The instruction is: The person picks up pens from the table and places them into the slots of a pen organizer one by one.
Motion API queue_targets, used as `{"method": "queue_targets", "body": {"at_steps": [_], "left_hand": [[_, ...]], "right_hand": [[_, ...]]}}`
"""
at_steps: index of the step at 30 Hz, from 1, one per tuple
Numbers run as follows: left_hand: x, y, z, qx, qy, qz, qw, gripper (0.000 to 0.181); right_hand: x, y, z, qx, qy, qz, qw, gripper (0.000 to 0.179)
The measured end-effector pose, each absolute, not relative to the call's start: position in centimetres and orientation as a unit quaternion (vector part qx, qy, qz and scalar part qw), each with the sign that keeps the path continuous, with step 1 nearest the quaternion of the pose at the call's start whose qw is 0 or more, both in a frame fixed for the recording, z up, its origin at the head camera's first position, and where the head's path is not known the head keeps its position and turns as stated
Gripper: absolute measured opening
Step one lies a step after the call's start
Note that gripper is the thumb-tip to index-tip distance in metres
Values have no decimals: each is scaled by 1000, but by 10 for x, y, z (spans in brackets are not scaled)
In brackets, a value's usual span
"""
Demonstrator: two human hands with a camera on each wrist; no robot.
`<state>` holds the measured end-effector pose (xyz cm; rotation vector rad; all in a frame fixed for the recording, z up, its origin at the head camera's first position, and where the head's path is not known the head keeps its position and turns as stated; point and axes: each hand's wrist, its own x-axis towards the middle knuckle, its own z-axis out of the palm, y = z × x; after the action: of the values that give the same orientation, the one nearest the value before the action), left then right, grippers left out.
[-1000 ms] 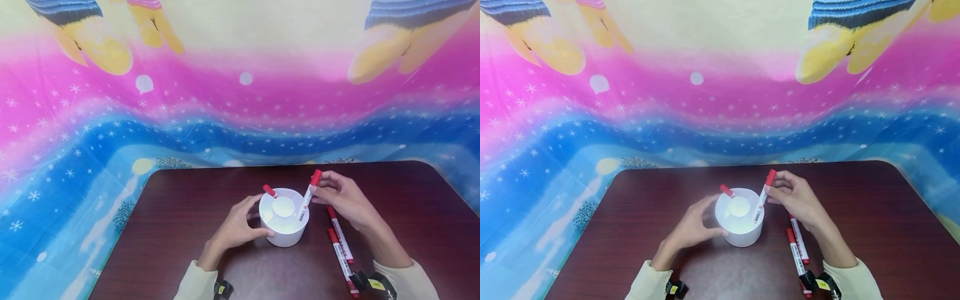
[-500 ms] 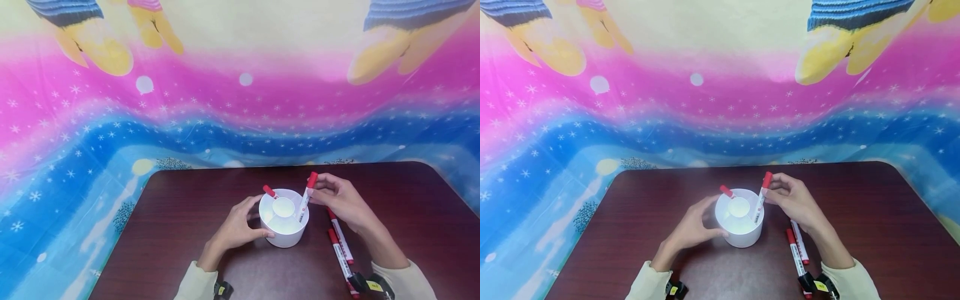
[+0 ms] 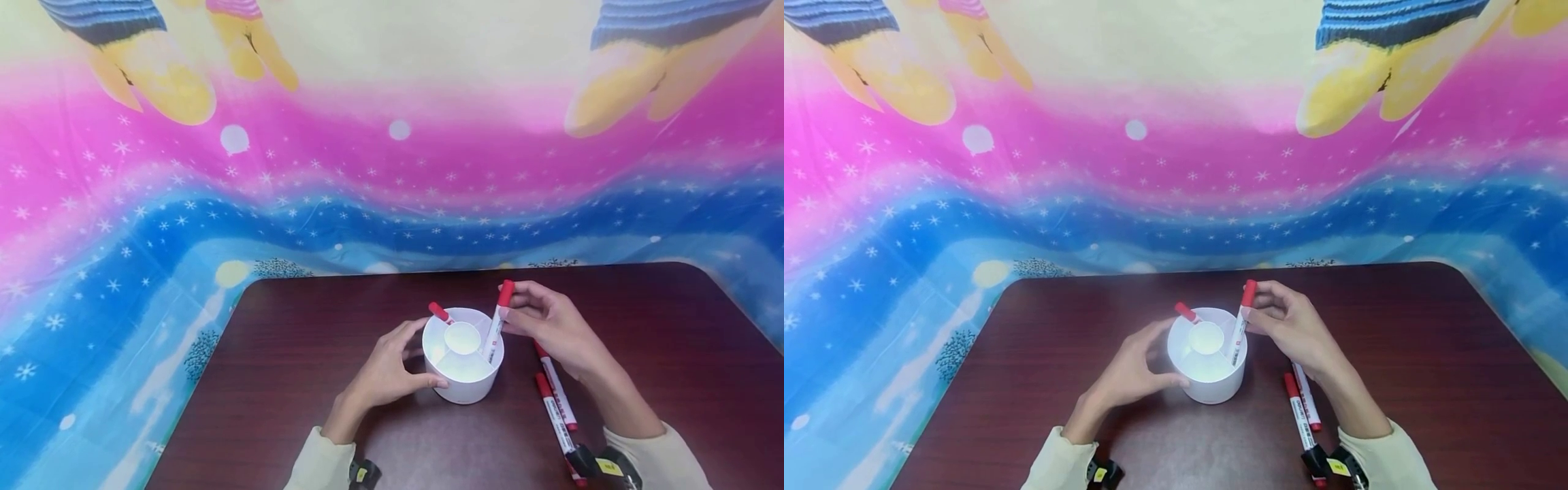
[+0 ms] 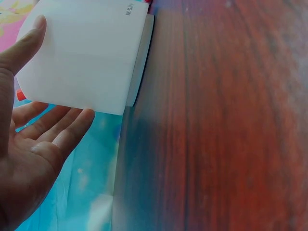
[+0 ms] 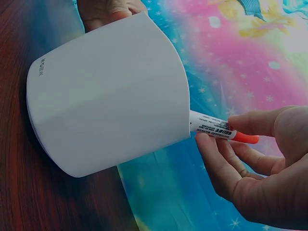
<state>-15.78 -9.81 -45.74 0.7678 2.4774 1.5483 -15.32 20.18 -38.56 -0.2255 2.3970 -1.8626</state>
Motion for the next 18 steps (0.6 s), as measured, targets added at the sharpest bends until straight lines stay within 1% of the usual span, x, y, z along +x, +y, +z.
{"method": "queue_targets", "body": {"at_steps": [3, 10, 18], "left_hand": [[-158, -98, -457, 255, 819, 510, 59, 98], [-158, -98, -458, 254, 820, 509, 59, 99], [-157, -98, -457, 249, 830, 496, 60, 100]], "right_hand": [[-153, 201, -385, -77, 790, -606, 49, 54], [-152, 200, -386, -82, 795, -599, 49, 51], [-151, 201, -383, -84, 818, -568, 40, 56]]}}
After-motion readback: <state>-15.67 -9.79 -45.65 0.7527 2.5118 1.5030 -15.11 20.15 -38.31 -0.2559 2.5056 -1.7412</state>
